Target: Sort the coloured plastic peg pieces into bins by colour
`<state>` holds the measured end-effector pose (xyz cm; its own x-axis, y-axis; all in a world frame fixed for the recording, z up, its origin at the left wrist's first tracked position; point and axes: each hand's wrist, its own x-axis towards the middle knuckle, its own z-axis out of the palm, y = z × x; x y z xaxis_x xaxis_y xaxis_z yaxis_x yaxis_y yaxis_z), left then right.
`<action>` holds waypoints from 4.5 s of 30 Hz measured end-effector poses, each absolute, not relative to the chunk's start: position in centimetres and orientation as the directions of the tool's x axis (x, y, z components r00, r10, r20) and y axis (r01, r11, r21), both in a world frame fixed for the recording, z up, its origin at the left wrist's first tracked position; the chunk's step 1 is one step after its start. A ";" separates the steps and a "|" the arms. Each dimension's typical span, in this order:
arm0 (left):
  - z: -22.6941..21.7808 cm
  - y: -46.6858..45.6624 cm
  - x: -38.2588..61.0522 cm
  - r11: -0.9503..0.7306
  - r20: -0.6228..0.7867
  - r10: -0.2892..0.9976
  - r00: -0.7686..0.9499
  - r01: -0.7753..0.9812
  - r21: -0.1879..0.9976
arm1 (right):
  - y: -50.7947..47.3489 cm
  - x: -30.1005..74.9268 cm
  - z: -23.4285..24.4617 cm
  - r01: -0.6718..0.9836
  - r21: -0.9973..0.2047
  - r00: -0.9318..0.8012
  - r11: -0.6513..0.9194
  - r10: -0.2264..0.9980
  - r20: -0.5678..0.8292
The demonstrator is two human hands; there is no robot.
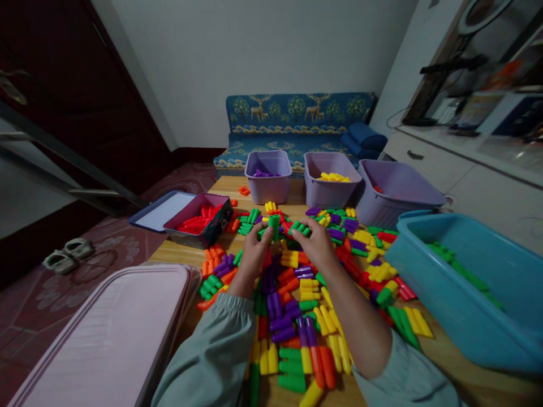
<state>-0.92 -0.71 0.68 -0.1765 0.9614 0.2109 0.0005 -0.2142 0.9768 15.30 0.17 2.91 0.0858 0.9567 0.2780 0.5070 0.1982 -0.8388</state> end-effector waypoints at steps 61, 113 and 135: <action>2.2 -1.7 0.3 0.117 -0.090 0.993 0.075 -0.563 0.818 | -0.7 14.8 4.9 0.528 -0.766 -0.073 0.365 0.919 0.388; 3.3 -2.2 0.1 0.043 -0.037 0.999 0.026 -0.291 0.956 | -1.3 15.1 4.7 0.271 -0.961 -0.323 -0.049 0.936 -0.139; 3.5 -2.2 -0.1 0.040 -0.063 0.997 -0.054 -0.352 0.935 | -0.7 16.8 7.4 -0.395 -0.874 0.351 0.282 0.926 0.141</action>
<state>-0.11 -2.15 3.46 -0.0539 0.9966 -0.0629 -0.3523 0.0400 0.9350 16.81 -0.67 7.41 0.3506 0.9259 0.1408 -0.3948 0.2824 -0.8743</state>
